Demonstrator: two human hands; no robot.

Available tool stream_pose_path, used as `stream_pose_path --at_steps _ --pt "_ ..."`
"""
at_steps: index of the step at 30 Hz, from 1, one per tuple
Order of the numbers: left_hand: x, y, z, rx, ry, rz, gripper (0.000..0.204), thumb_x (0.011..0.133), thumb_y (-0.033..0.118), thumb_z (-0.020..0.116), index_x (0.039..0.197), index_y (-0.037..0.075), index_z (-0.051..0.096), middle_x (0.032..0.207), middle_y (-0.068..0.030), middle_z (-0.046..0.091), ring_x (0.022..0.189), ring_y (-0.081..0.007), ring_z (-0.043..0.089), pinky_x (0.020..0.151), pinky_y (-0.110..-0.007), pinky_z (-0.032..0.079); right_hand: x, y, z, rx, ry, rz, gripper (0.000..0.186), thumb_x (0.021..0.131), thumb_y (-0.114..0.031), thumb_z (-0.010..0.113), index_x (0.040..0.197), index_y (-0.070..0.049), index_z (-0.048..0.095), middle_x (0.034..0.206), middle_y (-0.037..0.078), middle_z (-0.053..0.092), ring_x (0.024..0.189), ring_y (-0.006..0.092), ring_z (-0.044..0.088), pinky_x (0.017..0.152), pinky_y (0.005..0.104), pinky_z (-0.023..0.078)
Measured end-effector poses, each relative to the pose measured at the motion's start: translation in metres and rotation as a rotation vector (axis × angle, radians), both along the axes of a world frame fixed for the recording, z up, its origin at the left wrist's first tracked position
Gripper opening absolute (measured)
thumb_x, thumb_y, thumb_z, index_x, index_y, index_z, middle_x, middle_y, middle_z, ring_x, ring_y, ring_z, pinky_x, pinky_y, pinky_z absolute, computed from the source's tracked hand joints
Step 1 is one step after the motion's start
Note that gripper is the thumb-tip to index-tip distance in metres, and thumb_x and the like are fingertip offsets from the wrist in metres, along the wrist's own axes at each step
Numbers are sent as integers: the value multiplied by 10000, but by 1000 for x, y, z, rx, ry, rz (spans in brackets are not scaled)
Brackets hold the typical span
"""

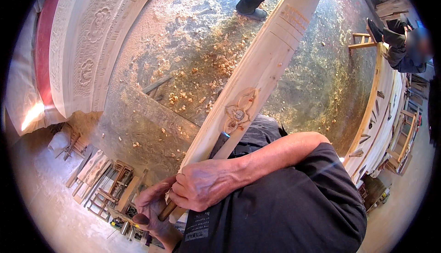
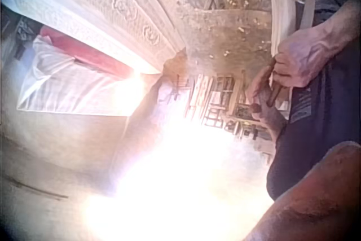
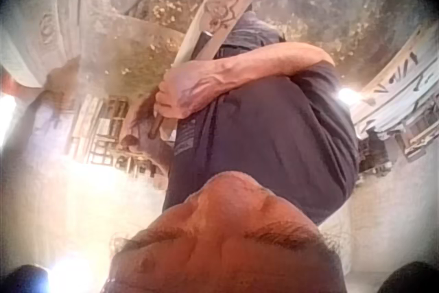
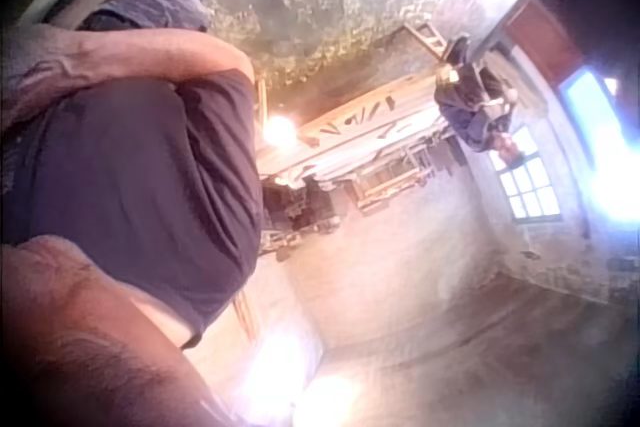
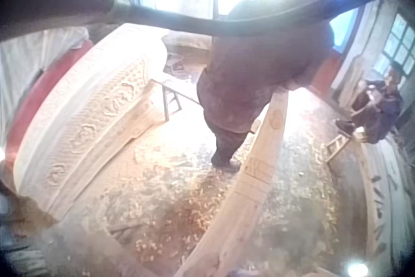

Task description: The person carves decorative patterns into a long wooden beam using a chisel and a mallet. The person removes wood shavings from the surface by hand and continues carving the central circular motif.

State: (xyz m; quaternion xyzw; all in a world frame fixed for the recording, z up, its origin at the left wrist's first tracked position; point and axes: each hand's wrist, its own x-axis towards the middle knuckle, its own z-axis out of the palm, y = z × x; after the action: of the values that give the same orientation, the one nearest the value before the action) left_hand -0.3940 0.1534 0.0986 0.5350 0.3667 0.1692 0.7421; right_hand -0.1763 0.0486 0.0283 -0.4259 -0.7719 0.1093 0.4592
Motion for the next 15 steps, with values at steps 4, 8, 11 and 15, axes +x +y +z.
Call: stream_pose_path --at_steps 4,8,11,15 --pt "-3 0 1 -8 21 7 1159 921 901 479 1200 -207 676 1230 -471 659 1160 -493 697 1108 -542 501 -2 0 -1 -10 5 3 213 861 -189 674 931 13 664 788 51 634 713 208 668 595 334 514" --pt "2 1 0 -22 39 -1 1150 933 892 472 1198 -208 676 1229 -473 658 1157 -490 698 1102 -539 505 -2 1 -1 -22 9 3 193 866 -187 670 909 1 654 797 57 644 714 209 668 602 336 517" --pt "-1 1 -1 -14 76 16 1132 946 878 471 1164 -211 689 1222 -474 659 1138 -480 703 1085 -529 514 -2 1 -2 -52 31 19 184 873 -191 668 909 -11 659 808 52 652 734 211 670 633 341 520" --pt "-16 5 -8 15 158 40 1114 962 864 462 1117 -211 706 1205 -466 669 1097 -455 717 1052 -502 534 -1 5 -3 -66 84 33 171 880 -199 666 905 -30 667 829 42 660 764 213 672 672 346 519"
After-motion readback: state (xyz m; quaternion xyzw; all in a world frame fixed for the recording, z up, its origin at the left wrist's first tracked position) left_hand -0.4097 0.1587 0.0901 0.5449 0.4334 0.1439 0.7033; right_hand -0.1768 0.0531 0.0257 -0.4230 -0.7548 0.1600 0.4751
